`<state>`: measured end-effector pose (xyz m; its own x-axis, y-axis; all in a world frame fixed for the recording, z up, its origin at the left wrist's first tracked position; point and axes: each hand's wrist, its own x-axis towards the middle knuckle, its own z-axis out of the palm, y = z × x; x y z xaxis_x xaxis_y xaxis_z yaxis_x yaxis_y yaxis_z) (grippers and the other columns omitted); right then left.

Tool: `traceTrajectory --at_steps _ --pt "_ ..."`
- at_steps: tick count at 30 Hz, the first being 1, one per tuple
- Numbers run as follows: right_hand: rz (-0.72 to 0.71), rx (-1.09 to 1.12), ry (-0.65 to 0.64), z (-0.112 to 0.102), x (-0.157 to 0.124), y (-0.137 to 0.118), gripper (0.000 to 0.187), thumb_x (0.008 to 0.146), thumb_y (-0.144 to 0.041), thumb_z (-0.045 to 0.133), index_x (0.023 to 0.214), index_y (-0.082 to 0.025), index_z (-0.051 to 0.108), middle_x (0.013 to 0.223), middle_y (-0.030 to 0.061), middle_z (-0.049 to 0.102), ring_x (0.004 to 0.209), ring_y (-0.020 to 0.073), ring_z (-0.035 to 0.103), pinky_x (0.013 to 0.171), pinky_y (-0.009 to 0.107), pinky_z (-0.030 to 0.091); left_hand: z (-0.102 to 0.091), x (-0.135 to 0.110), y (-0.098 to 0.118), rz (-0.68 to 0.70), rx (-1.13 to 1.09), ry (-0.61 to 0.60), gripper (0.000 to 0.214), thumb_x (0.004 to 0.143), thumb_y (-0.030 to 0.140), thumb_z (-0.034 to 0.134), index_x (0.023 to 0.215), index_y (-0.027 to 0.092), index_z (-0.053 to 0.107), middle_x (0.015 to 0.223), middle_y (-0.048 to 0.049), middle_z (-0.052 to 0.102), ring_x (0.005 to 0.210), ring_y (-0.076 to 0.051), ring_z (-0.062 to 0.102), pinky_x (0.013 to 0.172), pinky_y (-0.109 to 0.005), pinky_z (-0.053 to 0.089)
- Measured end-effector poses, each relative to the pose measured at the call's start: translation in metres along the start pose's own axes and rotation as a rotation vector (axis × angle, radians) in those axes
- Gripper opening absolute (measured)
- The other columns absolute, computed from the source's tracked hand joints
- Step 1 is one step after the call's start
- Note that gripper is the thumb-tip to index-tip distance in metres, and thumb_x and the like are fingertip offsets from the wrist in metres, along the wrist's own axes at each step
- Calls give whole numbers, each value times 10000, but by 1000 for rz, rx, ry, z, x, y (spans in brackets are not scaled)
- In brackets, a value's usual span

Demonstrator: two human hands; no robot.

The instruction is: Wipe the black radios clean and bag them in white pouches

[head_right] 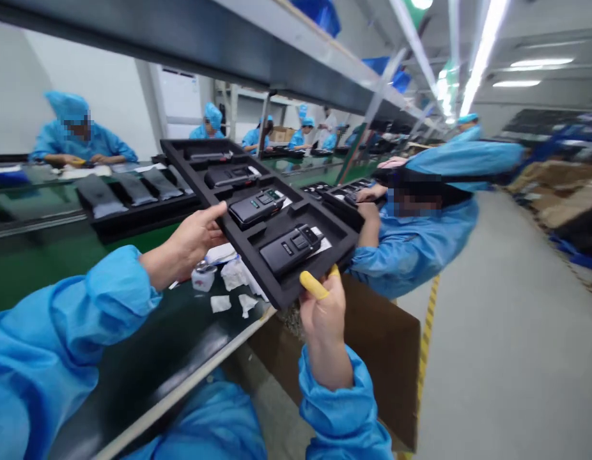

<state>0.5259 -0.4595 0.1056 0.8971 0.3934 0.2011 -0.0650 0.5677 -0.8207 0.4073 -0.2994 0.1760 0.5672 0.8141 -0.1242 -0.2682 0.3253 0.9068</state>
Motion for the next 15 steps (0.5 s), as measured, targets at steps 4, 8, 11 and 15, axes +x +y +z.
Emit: traceTrajectory --at_steps 4,8,11,15 --pt "15 -64 -191 21 -33 0 267 572 -269 698 833 -253 642 883 -6 712 889 179 660 819 322 560 -68 -66 9 7 -103 42 253 858 376 546 825 139 627 652 -35 649 602 -163 639 738 -359 568" --pt "222 -96 -447 43 -57 17 359 518 -249 737 867 -257 657 857 7 716 942 229 670 871 373 558 -133 -139 -6 46 -150 157 184 815 283 569 883 127 639 787 -72 703 743 -197 684 803 -360 550" --pt "473 -145 -642 56 -66 42 487 460 -247 767 930 -256 642 832 -1 716 918 260 684 832 422 571 -172 -188 -28 -25 -187 277 234 760 300 648 937 148 627 939 -91 712 848 -249 699 845 -396 532" --pt "716 -225 -827 75 -76 86 506 417 -230 775 899 -242 623 878 15 724 910 265 687 785 407 579 -207 -233 -65 -138 -311 362 368 811 486 602 997 169 608 1168 -129 652 991 -302 677 920 -448 495"
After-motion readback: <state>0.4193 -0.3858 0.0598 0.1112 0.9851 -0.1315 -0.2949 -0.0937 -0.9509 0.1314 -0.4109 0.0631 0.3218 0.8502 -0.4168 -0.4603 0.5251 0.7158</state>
